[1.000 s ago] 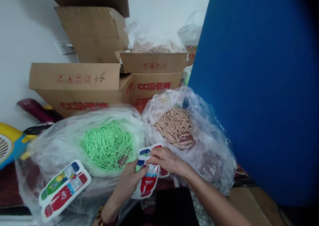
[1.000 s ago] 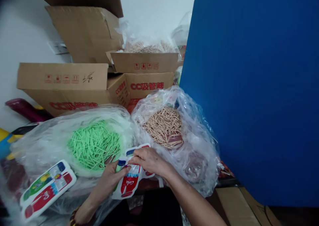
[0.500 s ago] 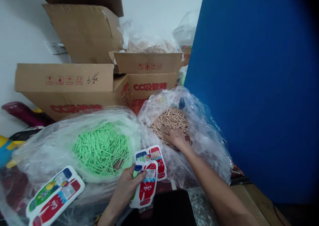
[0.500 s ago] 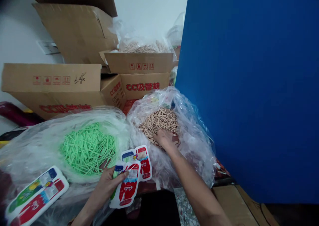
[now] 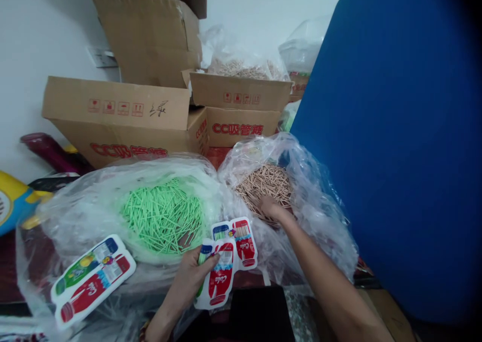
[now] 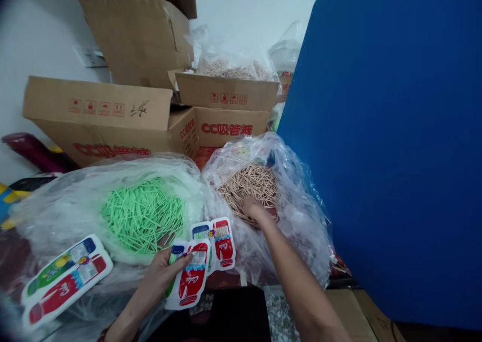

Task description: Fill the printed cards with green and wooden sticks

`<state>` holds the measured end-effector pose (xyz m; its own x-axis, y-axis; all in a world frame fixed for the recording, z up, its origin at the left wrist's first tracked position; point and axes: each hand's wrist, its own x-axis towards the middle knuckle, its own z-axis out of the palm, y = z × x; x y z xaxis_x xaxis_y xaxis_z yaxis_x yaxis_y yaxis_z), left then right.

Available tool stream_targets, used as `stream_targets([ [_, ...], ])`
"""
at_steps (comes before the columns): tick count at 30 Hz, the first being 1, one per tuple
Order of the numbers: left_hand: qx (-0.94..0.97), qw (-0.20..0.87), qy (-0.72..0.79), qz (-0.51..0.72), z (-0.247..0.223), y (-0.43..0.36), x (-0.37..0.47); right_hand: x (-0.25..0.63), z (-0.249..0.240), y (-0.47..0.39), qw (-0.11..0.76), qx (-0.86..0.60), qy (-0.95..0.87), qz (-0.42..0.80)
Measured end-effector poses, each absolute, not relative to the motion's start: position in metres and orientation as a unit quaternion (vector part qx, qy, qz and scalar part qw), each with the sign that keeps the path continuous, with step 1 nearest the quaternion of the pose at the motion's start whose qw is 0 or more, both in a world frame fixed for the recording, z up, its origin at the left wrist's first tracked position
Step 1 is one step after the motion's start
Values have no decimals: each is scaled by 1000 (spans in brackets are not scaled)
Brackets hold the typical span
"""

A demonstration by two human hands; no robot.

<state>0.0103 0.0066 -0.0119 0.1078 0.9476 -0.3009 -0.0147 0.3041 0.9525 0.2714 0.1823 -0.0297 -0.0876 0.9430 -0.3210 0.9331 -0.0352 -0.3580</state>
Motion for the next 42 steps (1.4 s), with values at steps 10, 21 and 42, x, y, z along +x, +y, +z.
stream_targets([
  [10, 442, 606, 533, 391, -7, 7, 10, 303, -57, 150, 456, -593, -525, 406],
  [21, 465, 598, 534, 376, -4, 5, 20, 298, -76, 127, 584, -505, -441, 458],
  [42, 421, 635, 519, 387, -6, 2, 14, 302, -63, 133, 610, -509, -439, 420],
])
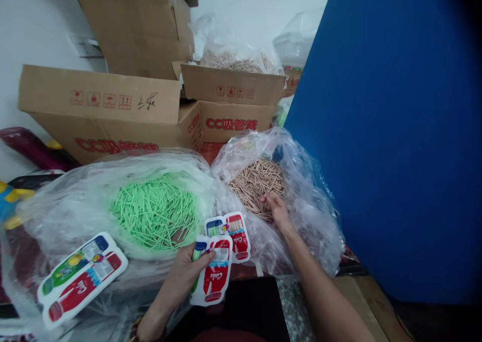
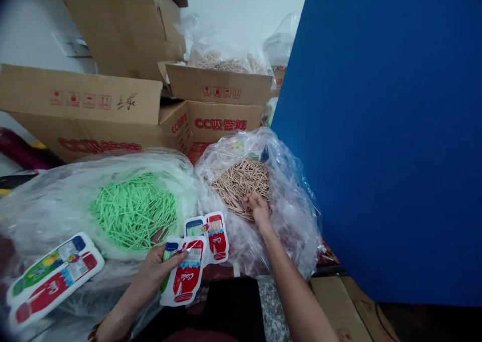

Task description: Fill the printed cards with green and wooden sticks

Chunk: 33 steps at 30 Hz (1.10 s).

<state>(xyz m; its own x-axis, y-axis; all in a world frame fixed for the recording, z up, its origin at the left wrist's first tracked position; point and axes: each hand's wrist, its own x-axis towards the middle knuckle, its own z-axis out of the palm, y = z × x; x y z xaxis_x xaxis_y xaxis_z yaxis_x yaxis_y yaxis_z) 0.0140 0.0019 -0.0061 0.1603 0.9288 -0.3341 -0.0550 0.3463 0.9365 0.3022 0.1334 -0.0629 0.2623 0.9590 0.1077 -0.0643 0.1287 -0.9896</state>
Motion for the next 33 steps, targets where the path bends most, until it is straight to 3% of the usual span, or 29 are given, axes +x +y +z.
stream_targets([
  [4, 399, 675, 483, 389, -1, 5, 21, 297, -17, 121, 651, -468, -404, 440],
  [10, 435, 698, 427, 375, 20, 8, 36, 238, 33, 73, 672, -291, -301, 611],
  [16, 419, 713, 411, 383, 23, 5, 33, 183, 43, 37, 634, -236, -267, 686],
  [28, 384, 718, 402, 420, 18, 5, 28, 174, 36, 22, 610, -304, -275, 678],
  [33, 411, 683, 421, 433, 23, 11, 27, 180, 35, 22, 527, -295, -352, 715],
])
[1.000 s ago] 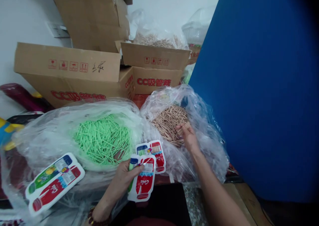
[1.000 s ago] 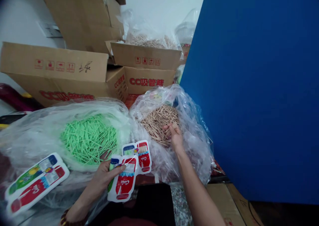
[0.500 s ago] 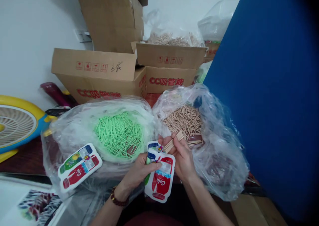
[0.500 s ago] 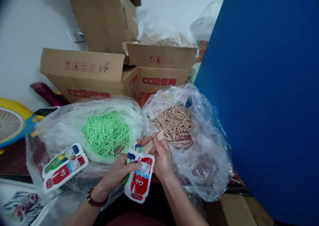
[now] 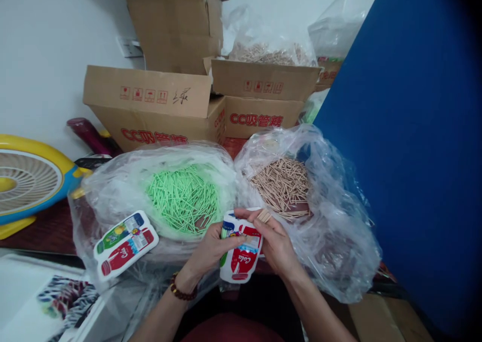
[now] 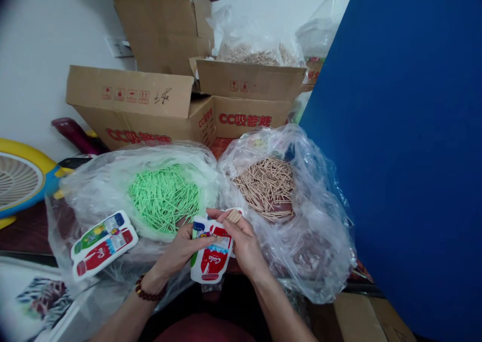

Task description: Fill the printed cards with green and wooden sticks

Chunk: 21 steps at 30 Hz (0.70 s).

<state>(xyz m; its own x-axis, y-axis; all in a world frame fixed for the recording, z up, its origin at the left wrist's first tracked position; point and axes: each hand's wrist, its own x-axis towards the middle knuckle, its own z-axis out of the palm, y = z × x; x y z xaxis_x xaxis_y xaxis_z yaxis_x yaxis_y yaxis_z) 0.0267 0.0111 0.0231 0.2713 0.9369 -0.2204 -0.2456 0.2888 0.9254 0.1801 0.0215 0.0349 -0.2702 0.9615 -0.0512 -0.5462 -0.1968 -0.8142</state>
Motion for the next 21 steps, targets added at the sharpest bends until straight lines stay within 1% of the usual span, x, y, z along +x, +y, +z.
stream_targets([
  [2, 422, 673, 425, 435, 26, 14, 27, 183, 37, 26, 516, -293, -380, 709],
  [6, 434, 666, 420, 437, 29, 18, 26, 189, 42, 35, 542, -310, -451, 638],
  [9, 436, 648, 426, 458, 26, 20, 26, 193, 46, 36, 487, -345, -572, 562],
  [11, 437, 635, 427, 473, 23, 20, 26, 196, 47, 36, 450, -343, -630, 532],
  [13, 435, 632, 425, 481, 22, 21, 26, 199, 45, 36, 451, -340, -621, 543],
  [15, 423, 635, 426, 485, 21, 21, 26, 200, 39, 36, 465, -348, -565, 586],
  [19, 397, 637, 435, 497, 20, 22, 25, 193, 21, 34, 417, -350, -478, 690],
  [21, 387, 638, 435, 503, 17, 22, 24, 188, 16, 30, 410, -364, -449, 705],
])
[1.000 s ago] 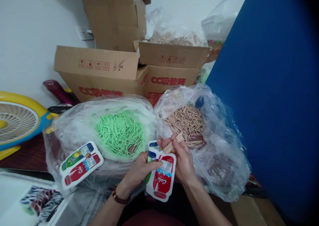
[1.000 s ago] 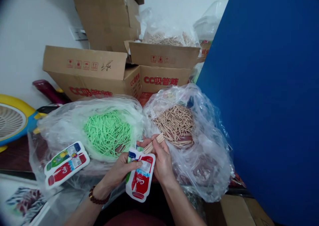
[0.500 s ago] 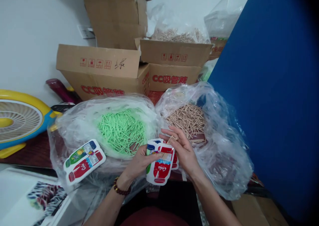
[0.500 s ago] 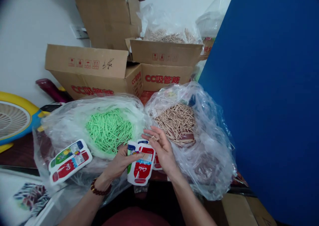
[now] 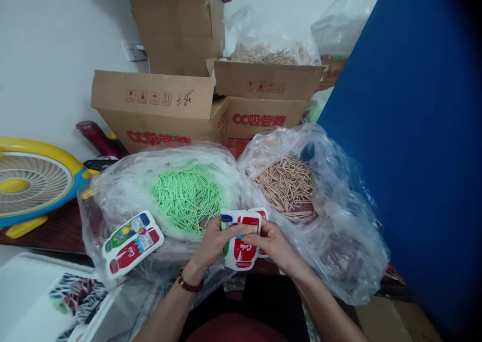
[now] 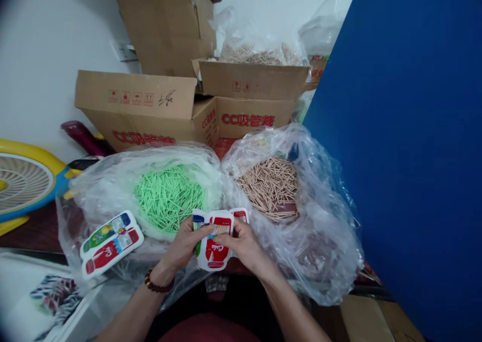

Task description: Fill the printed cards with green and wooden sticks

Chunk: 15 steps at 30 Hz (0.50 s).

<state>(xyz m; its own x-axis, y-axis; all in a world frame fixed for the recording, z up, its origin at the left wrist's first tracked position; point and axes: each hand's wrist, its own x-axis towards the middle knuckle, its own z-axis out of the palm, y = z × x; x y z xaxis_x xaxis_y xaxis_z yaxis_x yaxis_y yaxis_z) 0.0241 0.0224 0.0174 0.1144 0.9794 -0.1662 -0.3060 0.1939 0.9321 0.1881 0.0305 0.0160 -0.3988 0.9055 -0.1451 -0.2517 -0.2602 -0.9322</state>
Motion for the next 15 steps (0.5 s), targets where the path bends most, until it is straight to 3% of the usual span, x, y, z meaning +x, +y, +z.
stream_targets([
  [15, 354, 692, 406, 481, 16, 20, 15, 178, 11, 31, 436, -388, -455, 672],
])
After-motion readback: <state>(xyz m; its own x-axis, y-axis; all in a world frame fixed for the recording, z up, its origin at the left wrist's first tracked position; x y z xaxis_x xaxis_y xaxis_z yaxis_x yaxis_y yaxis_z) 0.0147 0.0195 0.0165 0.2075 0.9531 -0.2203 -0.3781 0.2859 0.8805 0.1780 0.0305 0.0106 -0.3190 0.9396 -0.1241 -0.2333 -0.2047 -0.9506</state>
